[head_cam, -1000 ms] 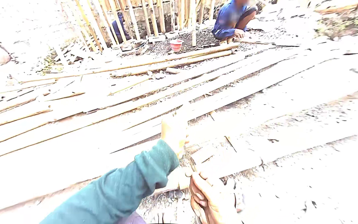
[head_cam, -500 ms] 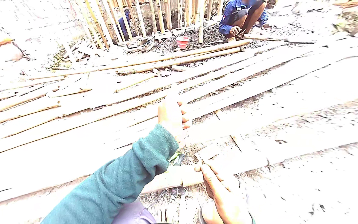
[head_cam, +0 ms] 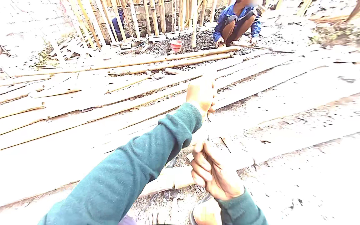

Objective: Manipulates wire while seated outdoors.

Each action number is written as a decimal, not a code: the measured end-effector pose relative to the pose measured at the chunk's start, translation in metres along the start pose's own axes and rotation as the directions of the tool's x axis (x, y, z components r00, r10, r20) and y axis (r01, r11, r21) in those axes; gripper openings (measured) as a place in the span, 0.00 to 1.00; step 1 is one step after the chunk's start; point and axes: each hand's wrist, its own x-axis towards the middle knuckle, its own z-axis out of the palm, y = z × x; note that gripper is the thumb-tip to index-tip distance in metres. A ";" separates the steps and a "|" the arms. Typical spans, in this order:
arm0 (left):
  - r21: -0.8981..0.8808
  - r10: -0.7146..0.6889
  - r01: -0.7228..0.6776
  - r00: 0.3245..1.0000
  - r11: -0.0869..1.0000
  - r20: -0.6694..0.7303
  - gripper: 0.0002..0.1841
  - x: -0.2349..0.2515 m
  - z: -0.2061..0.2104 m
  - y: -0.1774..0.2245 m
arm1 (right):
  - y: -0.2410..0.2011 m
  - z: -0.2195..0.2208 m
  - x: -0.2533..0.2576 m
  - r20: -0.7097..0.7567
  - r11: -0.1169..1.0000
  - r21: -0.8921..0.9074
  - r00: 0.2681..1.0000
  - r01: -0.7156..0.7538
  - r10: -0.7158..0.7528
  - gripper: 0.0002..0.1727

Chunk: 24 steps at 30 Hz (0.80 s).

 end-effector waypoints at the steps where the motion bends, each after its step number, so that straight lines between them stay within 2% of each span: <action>1: 0.006 0.012 -0.012 0.999 1.000 -0.046 0.28 0.007 0.000 0.001 | 0.005 0.000 -0.003 0.001 0.991 0.137 1.000 -0.002 0.001 0.21; 3: -0.002 0.011 -0.012 0.989 1.000 -0.146 0.28 0.021 -0.007 0.000 | 0.011 -0.005 -0.011 -0.064 0.957 0.289 0.998 0.000 0.020 0.19; 4: 0.002 -0.005 0.006 0.984 1.000 -0.181 0.28 0.026 -0.011 -0.002 | 0.012 -0.008 -0.016 -0.093 0.955 0.296 0.995 -0.004 0.033 0.18; 8: 0.048 -0.016 0.030 0.960 0.998 -0.280 0.27 0.035 -0.023 -0.006 | 0.014 -0.025 -0.028 -0.040 0.963 0.249 0.992 -0.105 0.118 0.13; 11: 0.078 0.040 -0.015 0.942 0.997 -0.333 0.25 0.043 -0.034 0.004 | 0.014 -0.035 -0.037 -0.009 0.972 0.170 0.986 -0.161 0.165 0.13; 13: 0.056 0.035 -0.016 0.930 0.998 -0.367 0.25 0.046 -0.041 0.003 | 0.018 -0.036 -0.042 -0.042 0.976 0.141 0.984 -0.165 0.173 0.14; 16: 0.043 0.034 -0.019 0.931 0.999 -0.364 0.25 0.048 -0.043 0.000 | 0.028 -0.037 -0.042 -0.089 0.965 0.220 0.982 -0.142 0.165 0.16; 20: 0.062 0.090 -0.074 0.938 0.995 -0.335 0.26 0.047 -0.044 0.002 | 0.031 -0.029 -0.043 -0.076 0.948 0.294 0.986 -0.123 0.152 0.17; 22: 0.099 0.105 -0.074 0.931 0.992 -0.350 0.25 0.045 -0.047 0.004 | 0.035 -0.023 -0.041 -0.084 0.956 0.265 0.985 -0.126 0.154 0.17; 24: 0.190 0.100 -0.033 0.931 0.981 -0.352 0.23 0.040 -0.051 0.007 | 0.041 -0.019 -0.040 -0.136 0.983 0.141 0.981 -0.118 0.137 0.18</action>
